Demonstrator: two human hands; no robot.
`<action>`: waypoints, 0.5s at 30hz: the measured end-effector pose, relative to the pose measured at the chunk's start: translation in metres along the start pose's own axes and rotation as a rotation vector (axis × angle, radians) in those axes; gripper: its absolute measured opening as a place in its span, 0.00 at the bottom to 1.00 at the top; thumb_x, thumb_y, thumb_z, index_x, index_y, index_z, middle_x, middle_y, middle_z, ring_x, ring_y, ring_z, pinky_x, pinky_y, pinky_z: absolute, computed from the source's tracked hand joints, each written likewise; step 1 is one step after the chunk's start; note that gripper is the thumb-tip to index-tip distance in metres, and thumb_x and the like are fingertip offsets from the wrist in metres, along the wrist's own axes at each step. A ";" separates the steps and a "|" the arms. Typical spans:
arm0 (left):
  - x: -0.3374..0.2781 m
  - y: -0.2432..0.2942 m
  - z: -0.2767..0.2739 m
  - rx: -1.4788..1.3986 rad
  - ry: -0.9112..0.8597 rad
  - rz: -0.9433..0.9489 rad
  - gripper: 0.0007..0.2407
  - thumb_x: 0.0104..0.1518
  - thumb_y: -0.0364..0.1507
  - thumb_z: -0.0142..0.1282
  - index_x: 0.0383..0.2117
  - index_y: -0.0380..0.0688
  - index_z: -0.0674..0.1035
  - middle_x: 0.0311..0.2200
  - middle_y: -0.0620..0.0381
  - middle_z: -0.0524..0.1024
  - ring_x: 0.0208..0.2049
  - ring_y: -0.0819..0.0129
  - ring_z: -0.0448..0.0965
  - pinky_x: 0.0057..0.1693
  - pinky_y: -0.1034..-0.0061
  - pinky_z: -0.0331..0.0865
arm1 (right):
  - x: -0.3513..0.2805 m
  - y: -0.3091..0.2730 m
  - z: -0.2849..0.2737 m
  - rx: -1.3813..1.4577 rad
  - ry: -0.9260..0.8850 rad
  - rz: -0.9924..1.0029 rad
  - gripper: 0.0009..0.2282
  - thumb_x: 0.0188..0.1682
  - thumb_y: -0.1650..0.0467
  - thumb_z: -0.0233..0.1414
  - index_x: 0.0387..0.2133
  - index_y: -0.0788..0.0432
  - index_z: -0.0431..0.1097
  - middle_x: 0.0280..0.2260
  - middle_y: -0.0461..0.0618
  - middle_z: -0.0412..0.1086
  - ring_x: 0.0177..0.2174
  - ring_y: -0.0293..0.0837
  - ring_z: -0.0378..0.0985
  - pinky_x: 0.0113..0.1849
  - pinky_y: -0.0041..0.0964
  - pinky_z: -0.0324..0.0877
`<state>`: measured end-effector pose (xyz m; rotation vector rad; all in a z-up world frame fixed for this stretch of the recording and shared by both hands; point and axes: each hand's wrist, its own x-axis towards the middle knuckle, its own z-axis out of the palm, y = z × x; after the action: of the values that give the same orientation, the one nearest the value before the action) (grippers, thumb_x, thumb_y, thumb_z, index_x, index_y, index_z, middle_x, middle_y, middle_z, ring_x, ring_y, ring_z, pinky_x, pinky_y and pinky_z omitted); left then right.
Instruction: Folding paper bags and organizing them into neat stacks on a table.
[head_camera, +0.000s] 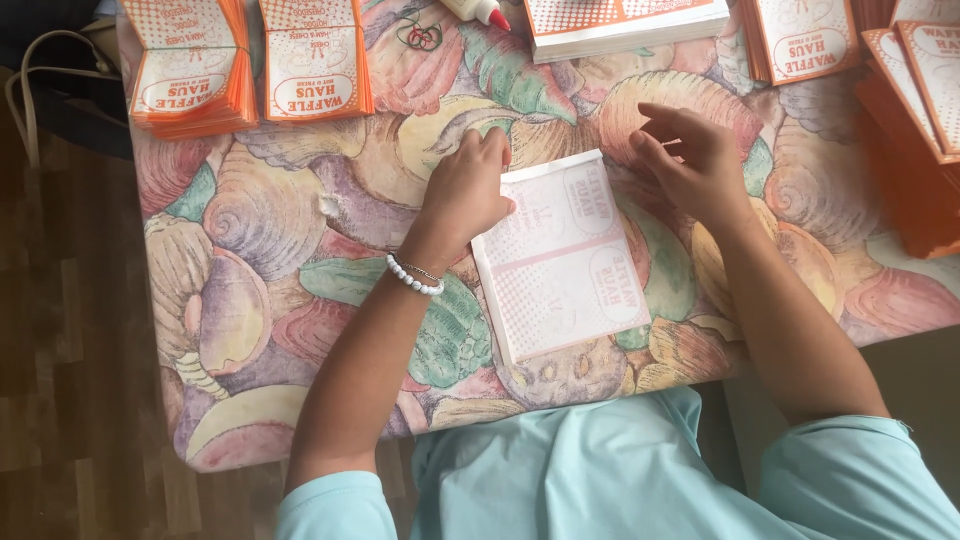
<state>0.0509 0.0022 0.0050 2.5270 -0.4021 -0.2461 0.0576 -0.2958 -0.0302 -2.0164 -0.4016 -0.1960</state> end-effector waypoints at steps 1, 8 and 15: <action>0.003 -0.004 0.004 0.000 0.001 -0.001 0.19 0.43 0.22 0.72 0.38 0.42 0.72 0.37 0.45 0.71 0.41 0.37 0.81 0.49 0.47 0.74 | 0.002 -0.013 -0.003 0.001 -0.001 -0.001 0.17 0.58 0.71 0.60 0.57 0.70 0.70 0.37 0.60 0.74 0.40 0.50 0.80 0.42 0.40 0.76; -0.003 -0.004 -0.011 -0.350 0.279 0.170 0.13 0.43 0.25 0.73 0.32 0.55 0.79 0.24 0.64 0.82 0.29 0.72 0.83 0.39 0.74 0.74 | -0.005 -0.060 0.001 0.379 -0.311 0.267 0.37 0.35 0.75 0.62 0.63 0.65 0.55 0.52 0.62 0.69 0.47 0.51 0.76 0.50 0.46 0.75; -0.033 0.001 0.001 -1.049 0.410 0.097 0.39 0.50 0.51 0.71 0.61 0.39 0.63 0.47 0.40 0.75 0.51 0.52 0.76 0.59 0.56 0.70 | -0.001 -0.064 0.012 0.430 0.012 0.299 0.10 0.43 0.78 0.66 0.37 0.66 0.74 0.31 0.54 0.77 0.31 0.40 0.81 0.34 0.32 0.79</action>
<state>0.0194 0.0126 0.0078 1.4648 -0.1526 0.0970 0.0333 -0.2589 0.0173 -1.6233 -0.1159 0.0614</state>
